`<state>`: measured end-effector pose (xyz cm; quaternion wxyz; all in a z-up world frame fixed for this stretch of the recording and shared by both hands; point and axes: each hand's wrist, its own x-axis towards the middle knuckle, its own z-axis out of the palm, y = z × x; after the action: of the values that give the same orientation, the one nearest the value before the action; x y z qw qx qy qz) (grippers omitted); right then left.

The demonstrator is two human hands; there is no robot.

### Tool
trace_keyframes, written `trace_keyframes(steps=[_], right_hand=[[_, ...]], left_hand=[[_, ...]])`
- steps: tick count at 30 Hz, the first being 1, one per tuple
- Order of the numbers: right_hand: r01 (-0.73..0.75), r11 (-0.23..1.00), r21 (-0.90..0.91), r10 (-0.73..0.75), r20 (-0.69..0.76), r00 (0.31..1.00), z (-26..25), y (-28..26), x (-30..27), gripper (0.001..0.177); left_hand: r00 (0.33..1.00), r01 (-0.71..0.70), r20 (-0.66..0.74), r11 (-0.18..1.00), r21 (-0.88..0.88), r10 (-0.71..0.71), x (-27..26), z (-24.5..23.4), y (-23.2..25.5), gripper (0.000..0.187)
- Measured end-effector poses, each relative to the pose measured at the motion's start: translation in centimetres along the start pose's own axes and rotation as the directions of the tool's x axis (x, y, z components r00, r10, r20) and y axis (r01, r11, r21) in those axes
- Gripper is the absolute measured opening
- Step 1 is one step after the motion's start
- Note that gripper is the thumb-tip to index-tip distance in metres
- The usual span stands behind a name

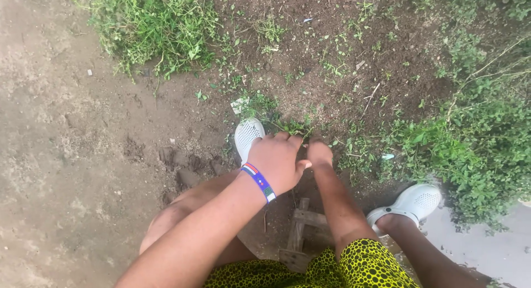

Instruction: The person is picking weeds and small plants from the soil by hand while sitting on a stool.

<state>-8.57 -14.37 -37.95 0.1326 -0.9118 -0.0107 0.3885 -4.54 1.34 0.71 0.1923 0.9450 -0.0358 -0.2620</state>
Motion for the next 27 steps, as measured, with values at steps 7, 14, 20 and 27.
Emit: trace_keyframes(steps=[7,14,20,27], right_hand=[[0.093,0.996,-0.005,-0.093,-0.033,0.995,-0.4,2.9,0.2,0.035],[0.09,0.993,0.072,-0.079,-0.136,0.987,-1.1,7.6,-1.1,0.033],[0.024,0.935,0.353,0.121,-0.383,0.916,0.1,14.6,-0.3,0.019],[0.001,0.997,0.074,0.033,-0.446,0.895,-2.7,9.3,-6.2,0.039]], left_hand=[[1.0,0.003,0.017,0.999,0.038,-0.004,0.1,0.6,0.5,0.045],[0.999,-0.01,0.043,1.0,0.03,0.009,0.0,0.5,0.9,0.044],[0.997,-0.019,0.073,0.998,0.056,0.015,-0.1,1.0,1.1,0.042],[0.996,-0.074,-0.054,0.995,0.065,0.077,-0.1,3.3,1.2,0.058]])
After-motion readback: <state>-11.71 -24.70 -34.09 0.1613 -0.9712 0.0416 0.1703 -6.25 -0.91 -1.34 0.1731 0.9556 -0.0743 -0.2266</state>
